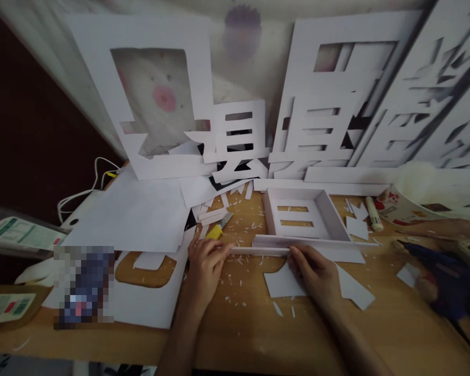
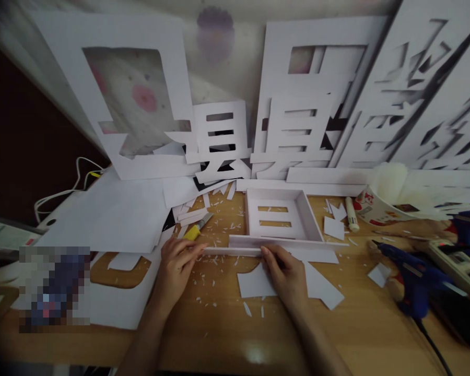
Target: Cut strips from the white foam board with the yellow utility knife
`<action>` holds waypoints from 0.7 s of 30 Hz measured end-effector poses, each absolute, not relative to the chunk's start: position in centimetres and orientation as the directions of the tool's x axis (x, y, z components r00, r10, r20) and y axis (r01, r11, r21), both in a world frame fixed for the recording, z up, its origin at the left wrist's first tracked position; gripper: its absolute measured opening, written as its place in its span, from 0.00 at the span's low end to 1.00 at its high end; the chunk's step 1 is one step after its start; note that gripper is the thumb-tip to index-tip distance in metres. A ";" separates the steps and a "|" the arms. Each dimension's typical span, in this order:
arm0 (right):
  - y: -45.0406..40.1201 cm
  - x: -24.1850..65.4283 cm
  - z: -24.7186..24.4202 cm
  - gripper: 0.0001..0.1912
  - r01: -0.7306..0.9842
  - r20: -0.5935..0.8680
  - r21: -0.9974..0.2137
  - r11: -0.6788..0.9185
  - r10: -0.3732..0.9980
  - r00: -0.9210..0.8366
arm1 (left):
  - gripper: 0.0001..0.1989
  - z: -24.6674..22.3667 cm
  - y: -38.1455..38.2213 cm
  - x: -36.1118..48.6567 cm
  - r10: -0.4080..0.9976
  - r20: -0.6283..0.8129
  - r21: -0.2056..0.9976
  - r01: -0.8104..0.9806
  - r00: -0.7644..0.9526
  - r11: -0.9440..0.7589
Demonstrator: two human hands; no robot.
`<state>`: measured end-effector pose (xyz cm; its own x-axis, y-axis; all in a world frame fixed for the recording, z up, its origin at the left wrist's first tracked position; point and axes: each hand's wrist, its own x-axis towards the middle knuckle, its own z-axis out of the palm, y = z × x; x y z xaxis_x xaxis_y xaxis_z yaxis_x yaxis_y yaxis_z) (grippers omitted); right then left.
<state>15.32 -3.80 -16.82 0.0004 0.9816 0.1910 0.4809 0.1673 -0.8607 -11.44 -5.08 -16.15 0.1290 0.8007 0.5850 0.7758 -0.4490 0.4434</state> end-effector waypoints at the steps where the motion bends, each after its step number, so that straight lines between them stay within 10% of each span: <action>1: -3.8 15.3 -16.8 0.20 0.481 0.193 -0.861 0.166 0.981 0.005 | 0.13 -16.1 -5.1 -11.4 0.801 0.585 0.444 0.777 0.126 -0.446; 21: -3.1 16.1 -16.9 0.23 0.471 0.205 -0.865 0.175 0.979 0.012 | 0.16 -16.3 -5.2 -11.4 0.796 0.588 0.445 0.766 0.142 -0.465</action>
<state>16.14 -3.12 -16.89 0.0124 0.9787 0.2048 0.4708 0.1749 -0.8647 -11.42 -5.17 -16.32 0.1419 0.7964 0.5878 0.7659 -0.4645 0.4445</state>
